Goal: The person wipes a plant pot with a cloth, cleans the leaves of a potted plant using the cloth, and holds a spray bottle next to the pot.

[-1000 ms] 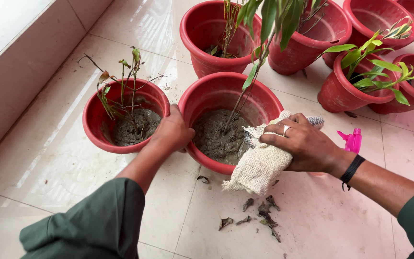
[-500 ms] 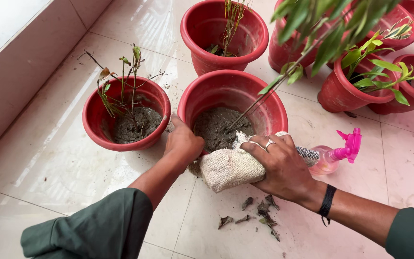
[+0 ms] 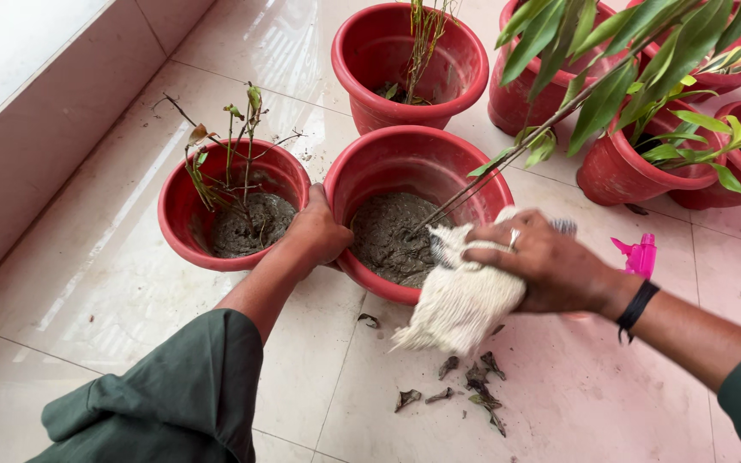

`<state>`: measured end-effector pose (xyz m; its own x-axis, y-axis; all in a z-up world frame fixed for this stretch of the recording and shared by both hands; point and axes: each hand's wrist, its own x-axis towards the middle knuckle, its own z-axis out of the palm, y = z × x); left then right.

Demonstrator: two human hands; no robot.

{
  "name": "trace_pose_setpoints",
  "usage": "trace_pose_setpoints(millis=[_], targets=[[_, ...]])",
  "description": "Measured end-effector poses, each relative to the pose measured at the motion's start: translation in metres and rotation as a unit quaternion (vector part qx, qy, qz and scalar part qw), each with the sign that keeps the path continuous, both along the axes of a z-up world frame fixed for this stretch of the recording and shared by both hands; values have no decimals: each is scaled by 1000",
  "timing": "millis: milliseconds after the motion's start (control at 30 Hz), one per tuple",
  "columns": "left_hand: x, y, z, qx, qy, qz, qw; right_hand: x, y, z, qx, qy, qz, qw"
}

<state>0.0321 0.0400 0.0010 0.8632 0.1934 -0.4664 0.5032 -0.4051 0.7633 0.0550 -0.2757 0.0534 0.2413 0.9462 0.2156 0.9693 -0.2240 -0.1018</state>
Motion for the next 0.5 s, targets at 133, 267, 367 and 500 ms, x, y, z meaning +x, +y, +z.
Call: trace_pose_setpoints(millis=[133, 267, 367, 500], targets=[[-1, -1, 5, 33, -10, -15, 999, 17, -11, 8, -22, -10, -35, 999], [-16, -11, 4, 200, -111, -46, 972, 14, -11, 6, -16, -32, -56, 998], [-29, -27, 19, 402, -229, -137, 876, 12, -5, 0, -34, -48, -72, 996], [-55, -61, 47, 361, -90, -366, 853, 0, -1, -4, -44, -54, -96, 993]])
